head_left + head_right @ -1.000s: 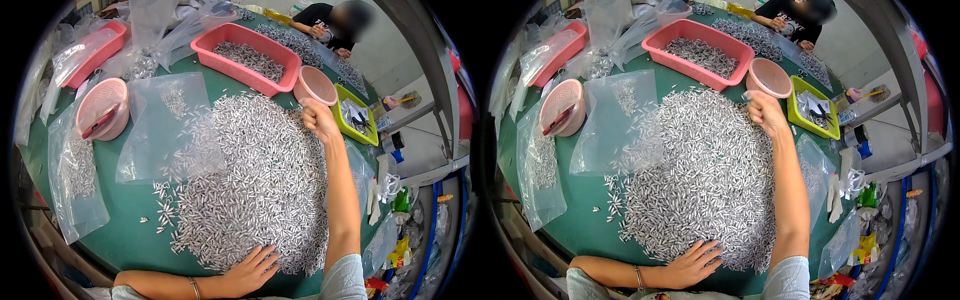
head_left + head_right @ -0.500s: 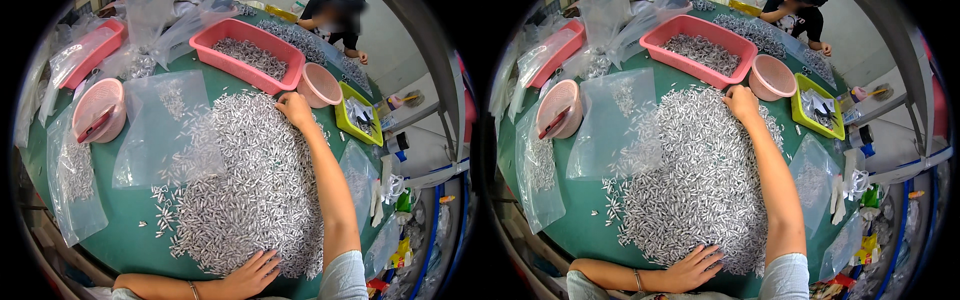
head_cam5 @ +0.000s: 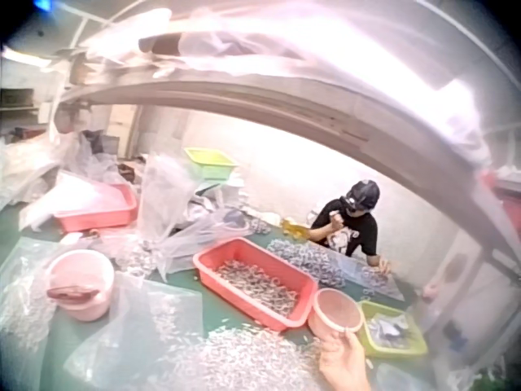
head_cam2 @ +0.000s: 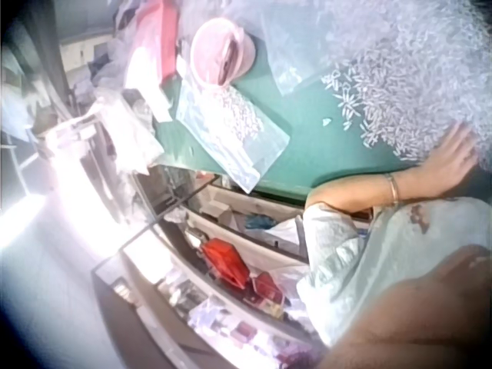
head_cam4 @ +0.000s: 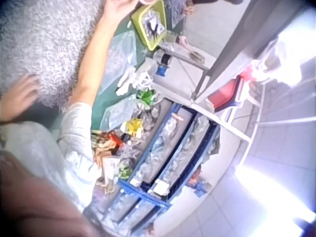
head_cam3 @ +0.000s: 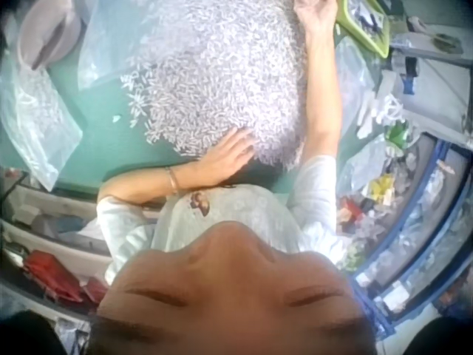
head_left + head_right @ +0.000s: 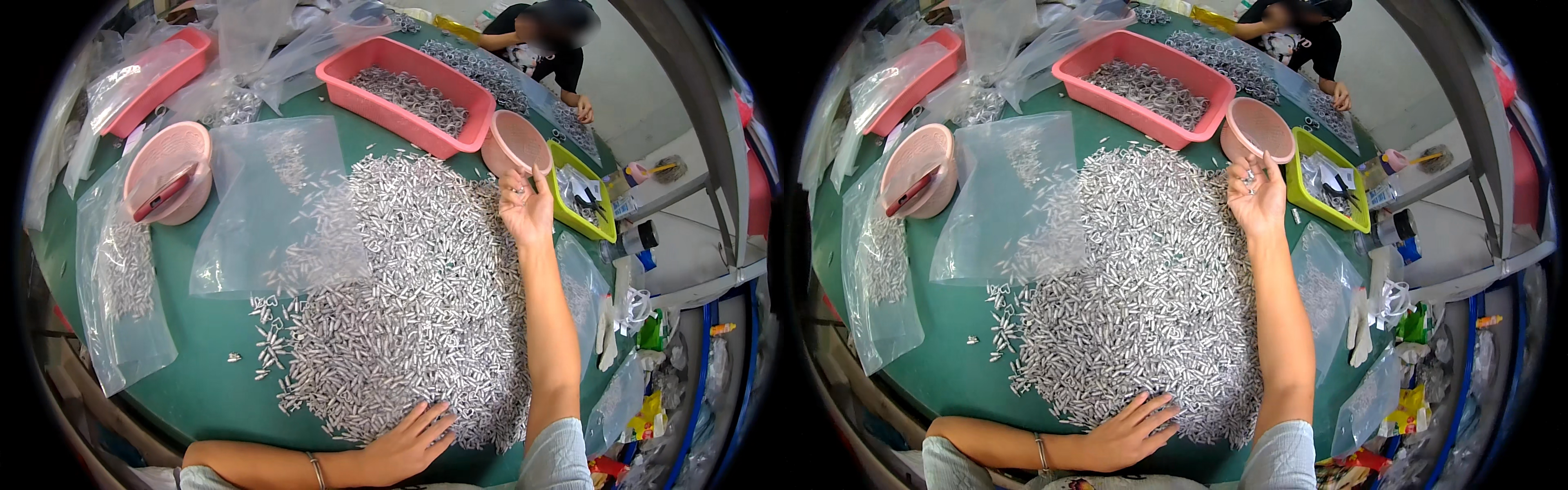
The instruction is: The person repeatedly picks up small silver fasteners from a large pile on a green table, separates them by hand, and places them into a clear plastic bag. The person occasionally spreads the pile with both hands to access more items. Another person is visible in the background performing a similar task.
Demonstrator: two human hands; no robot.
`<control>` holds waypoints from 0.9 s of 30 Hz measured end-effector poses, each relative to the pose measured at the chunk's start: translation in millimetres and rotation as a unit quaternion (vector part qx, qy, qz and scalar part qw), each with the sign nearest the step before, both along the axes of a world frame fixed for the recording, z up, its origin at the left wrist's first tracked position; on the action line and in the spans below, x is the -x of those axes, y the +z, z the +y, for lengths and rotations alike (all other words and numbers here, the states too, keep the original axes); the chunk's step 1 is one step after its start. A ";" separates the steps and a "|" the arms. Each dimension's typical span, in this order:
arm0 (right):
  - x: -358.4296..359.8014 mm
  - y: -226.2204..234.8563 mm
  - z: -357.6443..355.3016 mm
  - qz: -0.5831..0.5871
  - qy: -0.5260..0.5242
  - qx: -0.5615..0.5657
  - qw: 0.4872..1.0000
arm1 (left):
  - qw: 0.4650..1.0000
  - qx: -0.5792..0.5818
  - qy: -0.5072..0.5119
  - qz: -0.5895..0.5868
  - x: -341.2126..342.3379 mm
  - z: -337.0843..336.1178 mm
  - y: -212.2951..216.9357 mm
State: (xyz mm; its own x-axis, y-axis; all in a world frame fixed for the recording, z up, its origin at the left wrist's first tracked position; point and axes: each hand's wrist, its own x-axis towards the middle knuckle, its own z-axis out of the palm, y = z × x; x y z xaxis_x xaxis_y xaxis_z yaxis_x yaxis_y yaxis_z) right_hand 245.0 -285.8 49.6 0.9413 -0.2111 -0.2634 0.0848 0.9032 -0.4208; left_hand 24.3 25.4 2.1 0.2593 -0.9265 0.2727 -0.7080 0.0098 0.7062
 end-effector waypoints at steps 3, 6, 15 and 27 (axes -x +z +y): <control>-0.7 -16.5 -30.0 -0.014 0.056 0.020 0.998 | 1.000 0.002 -0.008 0.013 1.1 -1.0 0.3; 10.3 -12.4 -31.3 0.032 0.111 0.091 0.989 | 1.000 0.007 -0.012 0.003 2.1 -1.1 -3.6; 181.3 23.6 127.3 -0.024 0.326 0.441 0.836 | 0.644 0.189 0.094 0.736 -6.0 -3.6 17.6; 312.7 30.6 161.0 -0.226 0.181 0.771 0.567 | 0.358 0.094 0.097 0.924 33.9 -10.2 37.5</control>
